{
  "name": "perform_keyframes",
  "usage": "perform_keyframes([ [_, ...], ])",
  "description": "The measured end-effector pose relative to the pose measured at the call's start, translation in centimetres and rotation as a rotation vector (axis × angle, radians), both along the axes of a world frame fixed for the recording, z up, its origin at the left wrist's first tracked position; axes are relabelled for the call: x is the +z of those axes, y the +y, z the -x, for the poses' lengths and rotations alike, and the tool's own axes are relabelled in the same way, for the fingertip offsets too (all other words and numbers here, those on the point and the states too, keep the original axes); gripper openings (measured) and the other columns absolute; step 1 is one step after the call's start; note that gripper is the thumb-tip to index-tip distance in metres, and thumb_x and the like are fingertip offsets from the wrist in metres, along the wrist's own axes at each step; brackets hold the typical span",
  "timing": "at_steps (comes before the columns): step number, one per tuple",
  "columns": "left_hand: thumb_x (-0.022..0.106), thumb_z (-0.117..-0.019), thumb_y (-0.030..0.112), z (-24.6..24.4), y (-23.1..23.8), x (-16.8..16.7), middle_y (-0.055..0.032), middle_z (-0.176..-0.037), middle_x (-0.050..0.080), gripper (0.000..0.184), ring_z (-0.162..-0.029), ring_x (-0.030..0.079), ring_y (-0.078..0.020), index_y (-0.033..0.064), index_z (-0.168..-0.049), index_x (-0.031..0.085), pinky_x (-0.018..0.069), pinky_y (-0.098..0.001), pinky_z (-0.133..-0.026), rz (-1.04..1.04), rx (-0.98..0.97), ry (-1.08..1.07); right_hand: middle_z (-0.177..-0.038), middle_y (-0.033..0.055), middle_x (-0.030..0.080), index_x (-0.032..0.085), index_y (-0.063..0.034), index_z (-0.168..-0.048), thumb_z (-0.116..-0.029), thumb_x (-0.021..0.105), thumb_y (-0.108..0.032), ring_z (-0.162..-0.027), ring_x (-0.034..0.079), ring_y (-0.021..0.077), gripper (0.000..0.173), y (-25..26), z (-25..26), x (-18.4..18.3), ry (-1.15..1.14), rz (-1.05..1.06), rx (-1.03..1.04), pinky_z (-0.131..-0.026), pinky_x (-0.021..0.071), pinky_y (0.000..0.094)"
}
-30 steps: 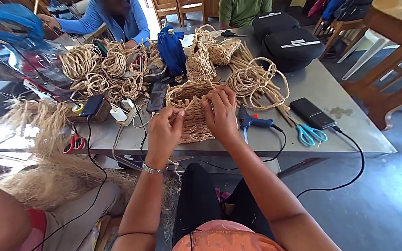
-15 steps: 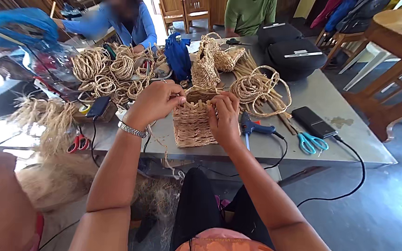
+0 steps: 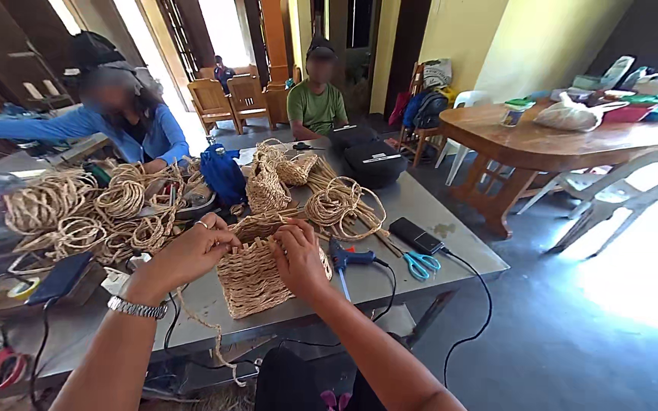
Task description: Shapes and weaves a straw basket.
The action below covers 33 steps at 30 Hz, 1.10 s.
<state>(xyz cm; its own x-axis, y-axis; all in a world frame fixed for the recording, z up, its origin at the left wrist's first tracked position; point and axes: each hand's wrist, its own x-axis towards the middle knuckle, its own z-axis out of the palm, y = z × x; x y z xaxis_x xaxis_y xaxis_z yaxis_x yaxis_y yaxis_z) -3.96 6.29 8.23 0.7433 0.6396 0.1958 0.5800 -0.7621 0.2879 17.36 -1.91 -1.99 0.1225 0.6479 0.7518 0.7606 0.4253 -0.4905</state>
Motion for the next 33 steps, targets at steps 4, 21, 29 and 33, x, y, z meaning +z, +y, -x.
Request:
perform_keyframes([
  [4, 0.043, -0.102, 0.015, 0.1, -2.6, -2.7, -0.019, -0.123, 0.063, 0.032, -0.107, 0.064, -0.0357, 0.0026, -0.108, 0.072, 0.0521, -0.0591, -0.089, -0.135, 0.091, -0.14, -0.125, 0.0071, 0.07, 0.073, -0.0066, -0.111, -0.104, 0.054, -0.023, -0.136, 0.051, 0.0336, 0.026, -0.1, 0.1, -0.2, 0.029, -0.019, 0.017, -0.106, 0.044, 0.0559],
  [21, 0.048, -0.106, 0.018, -3.3, -10.0, -6.6, -0.0196, -0.119, 0.06, 0.027, -0.107, 0.061, -0.0315, 0.0019, -0.114, 0.068, 0.0508, -0.046, -0.094, -0.223, 0.472, -0.392, -0.139, 0.0162, 0.063, 0.07, -0.0007, -0.123, -0.1015, 0.053, -0.009, -0.14, 0.049, 0.0347, 0.029, 1.2, 0.6, -0.3, 0.025, -0.148, 0.122, -0.119, 0.0349, 0.0495],
  [29, 0.059, -0.1012, 0.008, -4.6, -12.5, -8.2, -0.0147, -0.127, 0.064, 0.054, -0.109, 0.067, -0.0207, 0.0009, -0.147, 0.033, 0.0593, -0.0363, -0.088, -0.251, 0.299, -0.615, -0.116, 0.0158, 0.072, 0.069, 0.0015, -0.106, -0.1043, 0.044, -0.003, -0.135, 0.055, 0.0361, 0.025, 0.3, 2.7, -1.2, 0.063, -0.281, 0.328, -0.123, 0.0303, 0.0554],
  [33, 0.055, -0.1008, 0.006, -2.9, -13.7, -7.1, -0.013, -0.143, 0.054, 0.047, -0.086, 0.065, -0.0147, 0.0054, -0.146, 0.041, 0.056, -0.0293, -0.067, -0.213, 0.29, -0.472, -0.114, 0.0166, 0.071, 0.068, 0.0019, -0.104, -0.1045, 0.042, -0.003, -0.135, 0.053, 0.0377, 0.026, 0.5, 1.4, -1.6, 0.039, -0.305, 0.418, -0.123, 0.029, 0.0556],
])
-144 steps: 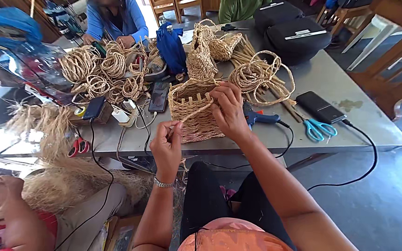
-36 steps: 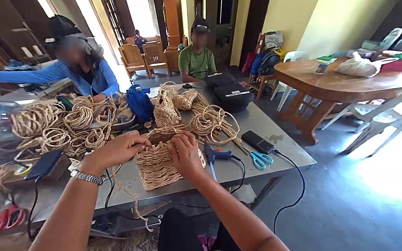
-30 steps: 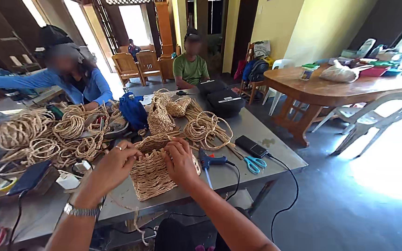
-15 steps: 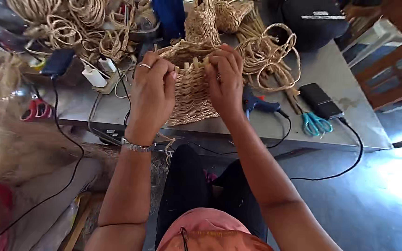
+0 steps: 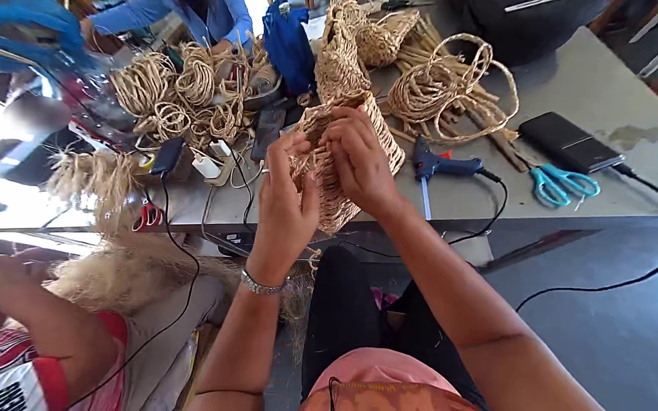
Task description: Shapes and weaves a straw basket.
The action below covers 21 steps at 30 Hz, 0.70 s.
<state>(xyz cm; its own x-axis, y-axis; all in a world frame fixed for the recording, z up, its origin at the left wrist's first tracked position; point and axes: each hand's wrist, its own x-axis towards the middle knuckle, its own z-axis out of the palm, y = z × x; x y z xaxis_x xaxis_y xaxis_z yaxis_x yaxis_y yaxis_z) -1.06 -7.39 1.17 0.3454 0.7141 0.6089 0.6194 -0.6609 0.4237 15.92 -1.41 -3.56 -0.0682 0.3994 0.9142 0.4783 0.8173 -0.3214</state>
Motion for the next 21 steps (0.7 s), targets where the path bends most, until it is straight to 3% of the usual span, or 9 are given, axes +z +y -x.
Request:
perform_keyframes([
  [2, 0.053, -0.0987, 0.004, 0.5, -0.2, 1.2, -0.0187, -0.141, 0.049, 0.044, -0.081, 0.06, -0.0166, 0.0038, -0.142, 0.049, 0.0528, -0.0291, -0.064, -0.034, 0.043, 0.118, -0.112, 0.0164, 0.071, 0.068, 0.0018, -0.103, -0.1042, 0.042, -0.004, -0.135, 0.054, 0.0372, 0.027, 0.0, 0.0, 0.1, 0.008, -0.003, 0.024, -0.123, 0.0289, 0.055],
  [5, 0.055, -0.1035, 0.009, 1.2, 0.2, 2.8, -0.02, -0.119, 0.061, 0.023, -0.09, 0.065, -0.0237, -0.0013, -0.122, 0.064, 0.0561, -0.0344, -0.079, -0.101, 0.065, 0.246, -0.112, 0.0156, 0.071, 0.068, 0.0006, -0.103, -0.1048, 0.044, -0.009, -0.134, 0.054, 0.0362, 0.026, -0.1, 0.0, 0.2, -0.002, 0.001, 0.034, -0.123, 0.0282, 0.0548],
  [7, 0.055, -0.1045, 0.013, 1.4, 0.5, 3.8, -0.0176, -0.108, 0.065, 0.021, -0.092, 0.066, -0.0259, 0.0, -0.113, 0.07, 0.0554, -0.0364, -0.083, -0.137, 0.075, 0.317, -0.111, 0.0155, 0.071, 0.068, 0.0001, -0.102, -0.1045, 0.045, -0.01, -0.134, 0.054, 0.0364, 0.025, 0.0, 0.1, 0.1, -0.011, -0.004, 0.027, -0.123, 0.028, 0.055],
  [13, 0.047, -0.1073, 0.018, -1.3, 0.1, 7.8, -0.0269, -0.105, 0.066, 0.029, -0.098, 0.066, -0.0454, -0.0043, -0.11, 0.066, 0.0516, -0.0603, -0.081, -0.009, 0.221, 0.615, -0.108, 0.0161, 0.071, 0.066, -0.0006, -0.099, -0.1033, 0.043, -0.011, -0.131, 0.056, 0.0363, 0.026, 0.5, 0.8, -0.3, 0.011, -0.04, -0.043, -0.122, 0.0296, 0.0538],
  [17, 0.049, -0.1055, 0.019, -2.1, -1.4, 6.3, -0.0162, -0.083, 0.064, 0.024, -0.078, 0.066, -0.0345, 0.0003, -0.106, 0.063, 0.0528, -0.0536, -0.069, 0.058, 0.228, 0.477, -0.107, 0.0161, 0.07, 0.064, -0.0012, -0.096, -0.1027, 0.042, -0.01, -0.132, 0.055, 0.0367, 0.025, 0.5, 0.9, -0.4, 0.015, -0.048, -0.039, -0.122, 0.0289, 0.0546],
  [21, 0.05, -0.1075, 0.017, -1.2, -2.7, 1.3, -0.0097, -0.077, 0.061, 0.016, -0.06, 0.06, -0.0213, 0.0028, -0.11, 0.056, 0.0512, -0.0383, -0.054, -0.002, 0.164, 0.234, -0.107, 0.0159, 0.07, 0.065, -0.0018, -0.096, -0.1031, 0.041, -0.012, -0.132, 0.055, 0.0367, 0.027, 0.4, 0.8, -0.4, 0.006, -0.033, -0.027, -0.123, 0.0279, 0.0544],
])
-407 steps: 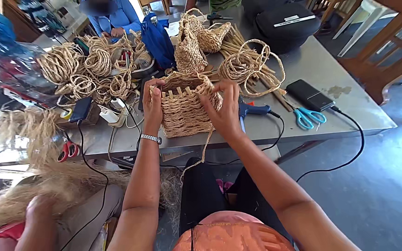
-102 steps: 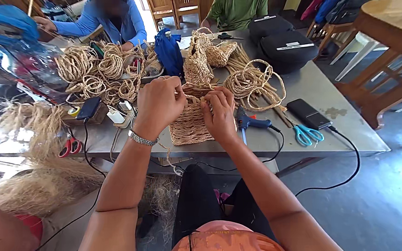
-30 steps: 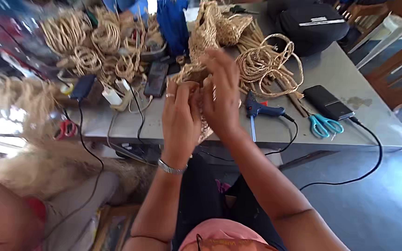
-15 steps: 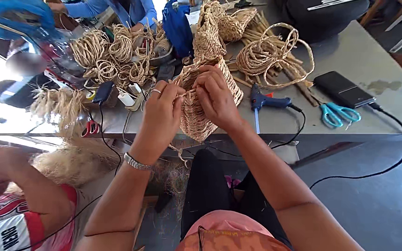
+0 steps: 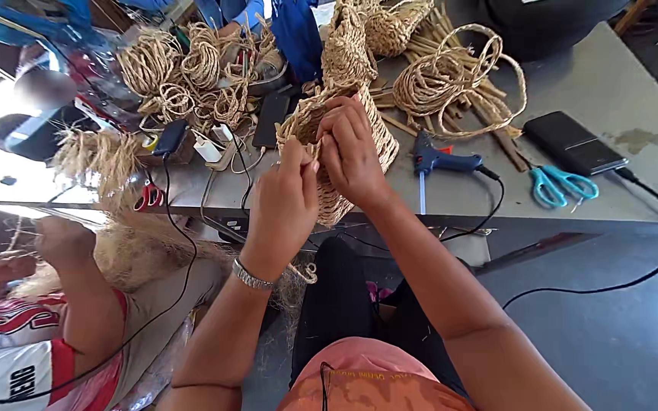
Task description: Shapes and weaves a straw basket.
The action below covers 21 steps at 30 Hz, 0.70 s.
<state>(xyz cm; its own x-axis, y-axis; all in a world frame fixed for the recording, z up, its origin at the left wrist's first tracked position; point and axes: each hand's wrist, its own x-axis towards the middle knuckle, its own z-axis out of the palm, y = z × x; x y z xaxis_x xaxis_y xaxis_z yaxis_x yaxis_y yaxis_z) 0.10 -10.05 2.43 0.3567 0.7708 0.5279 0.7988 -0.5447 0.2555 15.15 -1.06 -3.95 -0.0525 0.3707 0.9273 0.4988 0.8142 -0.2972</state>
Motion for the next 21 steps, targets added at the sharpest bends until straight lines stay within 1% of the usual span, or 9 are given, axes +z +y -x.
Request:
perform_keyframes([
  [3, 0.05, -0.1082, 0.021, 1.3, 0.7, -1.8, -0.006, -0.073, 0.061, 0.017, -0.057, 0.059, -0.0139, 0.0045, -0.112, 0.055, 0.0511, -0.0299, -0.052, 0.028, -0.025, -0.131, -0.107, 0.0158, 0.071, 0.065, -0.0017, -0.095, -0.1021, 0.042, -0.011, -0.132, 0.055, 0.0372, 0.026, 0.1, 0.1, 0.1, -0.002, 0.001, -0.004, -0.123, 0.0282, 0.0544],
  [6, 0.056, -0.1062, 0.024, 3.0, 1.2, -0.8, -0.0062, -0.076, 0.063, 0.022, -0.057, 0.058, -0.0131, 0.0053, -0.116, 0.052, 0.0494, -0.0276, -0.051, 0.112, -0.066, -0.182, -0.108, 0.0149, 0.071, 0.066, -0.0021, -0.096, -0.0997, 0.045, -0.008, -0.132, 0.055, 0.0365, 0.022, -0.5, 0.4, 0.5, 0.014, 0.037, -0.032, -0.123, 0.0299, 0.0538],
  [8, 0.059, -0.1051, 0.026, 4.0, 2.6, -0.2, -0.0044, -0.081, 0.066, 0.027, -0.064, 0.062, -0.011, 0.0076, -0.124, 0.054, 0.0519, -0.026, -0.058, 0.124, -0.107, -0.194, -0.116, 0.0129, 0.071, 0.07, -0.0046, -0.101, -0.0967, 0.049, -0.004, -0.133, 0.055, 0.034, 0.021, -1.3, 0.9, 1.4, 0.024, 0.085, -0.079, -0.123, 0.0303, 0.0541],
  [10, 0.058, -0.1052, 0.025, 4.3, 3.6, -0.2, -0.0038, -0.082, 0.066, 0.022, -0.067, 0.062, -0.0096, 0.0072, -0.117, 0.062, 0.0516, -0.025, -0.061, 0.107, -0.155, -0.193, -0.127, 0.0117, 0.068, 0.074, -0.0069, -0.106, -0.0941, 0.05, 0.001, -0.137, 0.053, 0.0327, 0.028, -2.3, 1.4, 2.3, 0.03, 0.13, -0.093, -0.122, 0.0302, 0.0565],
  [11, 0.058, -0.1054, 0.024, 4.3, 3.9, -0.3, -0.0033, -0.08, 0.065, 0.02, -0.066, 0.061, -0.0088, 0.0072, -0.113, 0.063, 0.0507, -0.0242, -0.061, 0.093, -0.166, -0.187, -0.127, 0.0104, 0.069, 0.075, -0.0076, -0.104, -0.0938, 0.05, 0.002, -0.138, 0.052, 0.0325, 0.029, -2.7, 1.7, 2.4, 0.035, 0.139, -0.085, -0.122, 0.0289, 0.0578],
  [13, 0.058, -0.1052, 0.024, 4.5, 4.2, -0.3, -0.0029, -0.079, 0.064, 0.018, -0.065, 0.061, -0.0078, 0.0069, -0.108, 0.063, 0.0508, -0.0233, -0.06, 0.067, -0.172, -0.173, -0.12, 0.0094, 0.073, 0.074, -0.0059, -0.104, -0.0957, 0.048, 0.001, -0.137, 0.053, 0.0332, 0.028, -3.2, 2.2, 2.1, 0.035, 0.121, -0.056, -0.122, 0.0263, 0.0601],
  [16, 0.064, -0.1022, 0.028, 5.7, 5.3, -0.9, -0.0014, -0.079, 0.064, 0.022, -0.066, 0.06, -0.0061, 0.0061, -0.105, 0.064, 0.0506, -0.0221, -0.062, 0.025, -0.216, -0.204, -0.115, 0.0103, 0.072, 0.07, -0.0034, -0.11, -0.0973, 0.047, -0.006, -0.136, 0.052, 0.0339, 0.026, -3.1, 2.4, 1.0, 0.004, 0.098, -0.031, -0.122, 0.0299, 0.0565],
  [19, 0.065, -0.1015, 0.026, 7.3, 6.0, -0.9, -0.0018, -0.092, 0.067, 0.021, -0.075, 0.06, -0.0042, 0.007, -0.108, 0.069, 0.0512, -0.0201, -0.069, 0.0, -0.291, -0.215, -0.114, 0.0098, 0.071, 0.068, -0.0042, -0.109, -0.0987, 0.049, -0.012, -0.136, 0.052, 0.0338, 0.023, -2.9, 2.6, 0.9, -0.032, 0.097, -0.063, -0.122, 0.0287, 0.0565],
  [21, 0.062, -0.1027, 0.022, 8.0, 6.2, -0.1, -0.0062, -0.098, 0.068, 0.02, -0.081, 0.062, -0.008, 0.0065, -0.11, 0.073, 0.0526, -0.0229, -0.075, -0.079, -0.288, -0.164, -0.112, 0.0094, 0.071, 0.068, -0.005, -0.107, -0.099, 0.051, -0.013, -0.134, 0.054, 0.0332, 0.021, -2.9, 2.6, 1.0, -0.049, 0.097, -0.09, -0.121, 0.0298, 0.0572],
])
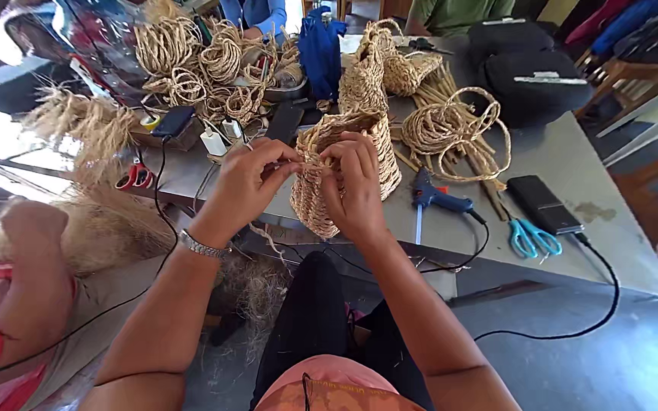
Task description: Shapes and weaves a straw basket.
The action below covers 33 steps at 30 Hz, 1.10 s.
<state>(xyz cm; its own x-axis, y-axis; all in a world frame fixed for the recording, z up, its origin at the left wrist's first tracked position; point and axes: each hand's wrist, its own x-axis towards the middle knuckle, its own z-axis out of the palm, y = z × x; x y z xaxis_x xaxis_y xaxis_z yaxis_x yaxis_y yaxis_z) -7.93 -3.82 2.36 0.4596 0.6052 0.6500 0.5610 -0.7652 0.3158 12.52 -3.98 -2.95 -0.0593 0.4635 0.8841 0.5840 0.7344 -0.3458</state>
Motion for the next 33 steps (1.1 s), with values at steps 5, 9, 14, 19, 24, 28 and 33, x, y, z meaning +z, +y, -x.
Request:
perform_keyframes([
  [5, 0.053, -0.1063, 0.023, -0.4, 1.3, 3.5, -0.0129, -0.103, 0.069, 0.024, -0.091, 0.068, -0.0258, 0.0076, -0.112, 0.071, 0.0554, -0.0446, -0.078, -0.159, -0.001, 0.21, -0.112, 0.0136, 0.069, 0.066, -0.0015, -0.108, -0.0971, 0.053, -0.014, -0.132, 0.053, 0.0366, 0.021, -0.5, 0.3, 0.0, -0.024, -0.031, -0.034, -0.119, 0.0335, 0.0557],
  [9, 0.055, -0.1039, 0.028, -0.7, 3.8, 6.1, -0.0036, -0.1, 0.069, 0.023, -0.089, 0.066, -0.0152, 0.0129, -0.108, 0.071, 0.0548, -0.0378, -0.08, 0.007, -0.15, 0.364, -0.111, 0.0144, 0.067, 0.065, -0.0002, -0.106, -0.1004, 0.056, -0.013, -0.13, 0.054, 0.0351, 0.017, -0.8, 0.3, 0.1, -0.045, -0.041, -0.052, -0.117, 0.038, 0.0524],
  [14, 0.055, -0.1034, 0.023, -0.6, 4.1, 6.6, 0.0017, -0.101, 0.069, 0.017, -0.091, 0.066, -0.0075, 0.0165, -0.111, 0.068, 0.0559, -0.0291, -0.081, 0.11, -0.238, 0.401, -0.112, 0.0142, 0.067, 0.065, -0.0005, -0.108, -0.1017, 0.054, -0.015, -0.132, 0.053, 0.0353, 0.019, -0.8, 0.1, -0.1, -0.036, -0.058, -0.023, -0.118, 0.0365, 0.0531],
  [19, 0.059, -0.0995, 0.031, 0.7, 2.4, 5.4, 0.0022, -0.096, 0.066, 0.02, -0.089, 0.064, -0.0077, 0.0171, -0.105, 0.071, 0.0547, -0.0276, -0.078, 0.046, -0.236, 0.358, -0.108, 0.0123, 0.07, 0.067, -0.0026, -0.102, -0.1028, 0.047, -0.013, -0.13, 0.055, 0.0348, 0.022, -0.7, -0.1, 0.0, -0.007, -0.062, 0.025, -0.119, 0.0359, 0.0504],
  [24, 0.059, -0.1011, 0.033, 0.8, 1.7, 4.6, 0.0019, -0.096, 0.067, 0.021, -0.089, 0.065, -0.0076, 0.0155, -0.101, 0.071, 0.0554, -0.0281, -0.08, 0.062, -0.194, 0.355, -0.111, 0.0114, 0.07, 0.067, -0.0029, -0.107, -0.1004, 0.052, -0.011, -0.13, 0.055, 0.0343, 0.019, -0.7, 0.1, -0.1, -0.005, -0.073, -0.009, -0.117, 0.0377, 0.05],
  [28, 0.061, -0.1009, 0.029, 0.3, 2.3, 5.5, -0.001, -0.098, 0.067, 0.018, -0.09, 0.065, -0.0098, 0.0137, -0.103, 0.071, 0.0542, -0.0278, -0.08, 0.047, -0.162, 0.346, -0.115, 0.0121, 0.069, 0.068, -0.0015, -0.121, -0.1004, 0.052, -0.01, -0.131, 0.054, 0.0339, 0.027, -1.5, 0.4, 0.5, -0.028, -0.007, -0.057, -0.115, 0.0403, 0.0503],
  [33, 0.061, -0.1004, 0.028, -0.6, 3.8, 7.1, -0.0026, -0.097, 0.066, 0.02, -0.091, 0.063, -0.0115, 0.014, -0.103, 0.074, 0.051, -0.0293, -0.082, 0.039, -0.186, 0.388, -0.103, 0.008, 0.073, 0.071, -0.0052, -0.101, -0.0966, 0.054, -0.009, -0.125, 0.059, 0.0319, 0.018, -1.2, 0.6, 0.9, -0.006, 0.016, -0.089, -0.113, 0.0422, 0.0468],
])
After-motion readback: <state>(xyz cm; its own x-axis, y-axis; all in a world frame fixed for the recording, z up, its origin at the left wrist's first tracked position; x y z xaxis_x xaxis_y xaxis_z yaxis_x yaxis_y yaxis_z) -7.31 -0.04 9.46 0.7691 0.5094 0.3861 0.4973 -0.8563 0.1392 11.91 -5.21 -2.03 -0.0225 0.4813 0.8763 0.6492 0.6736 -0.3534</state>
